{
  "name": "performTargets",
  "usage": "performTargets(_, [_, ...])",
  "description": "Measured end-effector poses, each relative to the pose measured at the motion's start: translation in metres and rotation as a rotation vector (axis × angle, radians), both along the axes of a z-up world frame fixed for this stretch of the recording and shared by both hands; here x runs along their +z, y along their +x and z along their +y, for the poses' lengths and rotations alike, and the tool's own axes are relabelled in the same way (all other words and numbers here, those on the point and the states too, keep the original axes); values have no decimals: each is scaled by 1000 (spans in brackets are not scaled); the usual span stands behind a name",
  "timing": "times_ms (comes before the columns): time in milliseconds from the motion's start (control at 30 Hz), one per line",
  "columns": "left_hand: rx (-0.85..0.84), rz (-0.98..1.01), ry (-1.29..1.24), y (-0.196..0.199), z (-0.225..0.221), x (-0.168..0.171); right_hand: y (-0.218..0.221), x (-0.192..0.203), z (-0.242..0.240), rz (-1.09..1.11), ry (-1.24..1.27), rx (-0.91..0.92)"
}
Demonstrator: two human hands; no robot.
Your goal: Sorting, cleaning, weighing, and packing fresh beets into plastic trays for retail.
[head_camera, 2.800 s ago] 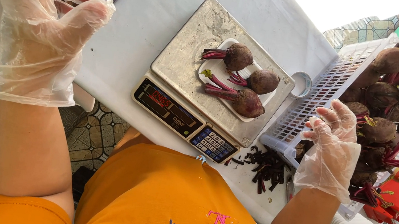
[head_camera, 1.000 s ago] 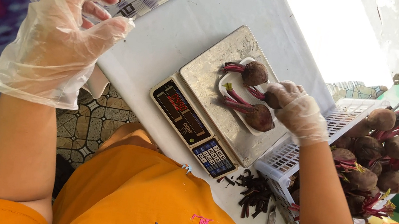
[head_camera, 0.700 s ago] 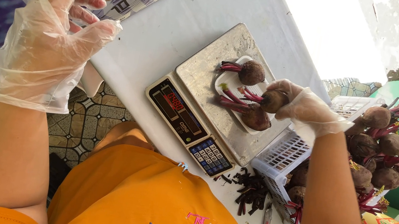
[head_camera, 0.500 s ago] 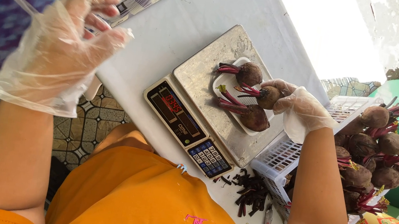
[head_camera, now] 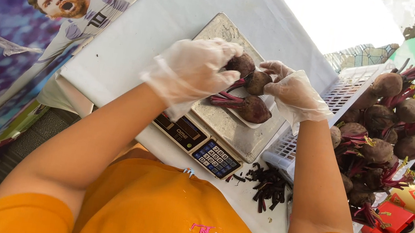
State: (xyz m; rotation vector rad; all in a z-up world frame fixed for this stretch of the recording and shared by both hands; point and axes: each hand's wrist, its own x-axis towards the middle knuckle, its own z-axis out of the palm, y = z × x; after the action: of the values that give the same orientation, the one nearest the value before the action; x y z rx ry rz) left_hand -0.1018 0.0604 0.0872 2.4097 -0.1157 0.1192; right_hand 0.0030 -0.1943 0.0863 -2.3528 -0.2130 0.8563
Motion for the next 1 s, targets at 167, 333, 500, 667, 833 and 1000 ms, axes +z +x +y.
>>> performTargets(167, [-78, 180, 271, 46, -40, -37, -8, -2, -18, -102, 112, -89])
performTargets(333, [14, 33, 227, 23, 11, 38, -64, 54, -34, -150, 398, -434])
performTargets(500, [68, -97, -138, -34, 81, 89, -98, 46, -83, -207, 538, -420])
performTargets(667, [305, -175, -304, -70, 119, 59, -110, 10, -95, -287, 523, -507])
performTargets(833, [380, -287, -303, -88, 133, 47, -115, 13, -73, -363, 353, -278])
performTargets(1000, [393, -302, -367, -93, 137, 40, -123, -5, -28, -614, -17, 127])
